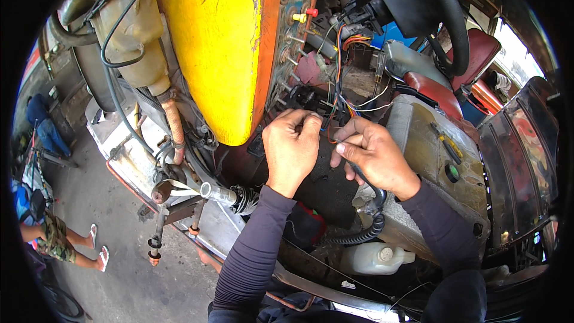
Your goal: The person works on a vehicle's exposed wiring harness, separating and joining individual wires by hand. They repeatedly test connections using a handheld probe, creating small sparks at contact points to check continuity.
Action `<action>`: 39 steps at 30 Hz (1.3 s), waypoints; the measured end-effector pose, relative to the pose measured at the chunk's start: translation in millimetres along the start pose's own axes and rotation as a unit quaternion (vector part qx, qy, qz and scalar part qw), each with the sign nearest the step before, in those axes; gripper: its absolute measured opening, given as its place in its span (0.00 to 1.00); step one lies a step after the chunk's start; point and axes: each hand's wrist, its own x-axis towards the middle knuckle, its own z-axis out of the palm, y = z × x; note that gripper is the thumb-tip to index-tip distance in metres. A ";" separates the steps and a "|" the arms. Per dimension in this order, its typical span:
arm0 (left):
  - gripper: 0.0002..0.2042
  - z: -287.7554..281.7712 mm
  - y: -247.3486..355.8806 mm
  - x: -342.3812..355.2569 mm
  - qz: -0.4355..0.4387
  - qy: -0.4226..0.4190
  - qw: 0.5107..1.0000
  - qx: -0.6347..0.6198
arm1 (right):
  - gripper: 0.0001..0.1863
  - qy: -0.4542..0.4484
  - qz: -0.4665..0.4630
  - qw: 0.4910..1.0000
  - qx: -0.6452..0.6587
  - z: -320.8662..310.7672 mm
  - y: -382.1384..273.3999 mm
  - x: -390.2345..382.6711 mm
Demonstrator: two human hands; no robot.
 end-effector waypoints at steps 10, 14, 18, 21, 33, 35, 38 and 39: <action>0.08 -1.5 -6.4 -0.7 -0.011 0.029 0.999 -0.023 | 0.19 0.077 -0.132 0.985 -0.082 -11.6 -67.4 -24.4; 0.10 0.9 -7.7 0.1 0.009 0.010 1.000 0.010 | 0.24 0.271 -0.225 0.909 -0.221 -45.7 -133.9 -9.2; 0.09 0.6 -2.5 2.0 0.003 0.012 1.000 -0.007 | 0.25 0.324 -0.321 0.831 -0.319 -76.7 -150.7 39.9; 0.09 3.3 -0.8 1.8 -0.004 0.021 0.999 -0.035 | 0.26 0.318 -0.341 0.810 -0.355 -81.1 -147.4 60.5; 0.10 -8.8 -10.0 5.5 0.002 0.015 1.000 -0.002 | 0.30 0.061 -0.144 0.987 0.035 -10.3 -64.9 -33.4; 0.10 -7.7 -11.1 5.4 0.007 0.014 1.000 0.000 | 0.23 -0.028 -0.022 0.997 0.072 4.2 -35.2 -51.4; 0.10 -1.5 -10.9 3.9 0.010 0.003 1.000 -0.007 | 0.22 0.008 -0.005 1.000 -0.005 16.2 -0.9 -35.1; 0.10 -0.9 -9.8 2.4 0.005 -0.001 1.000 -0.008 | 0.23 0.049 -0.019 0.998 0.025 23.6 2.3 -29.6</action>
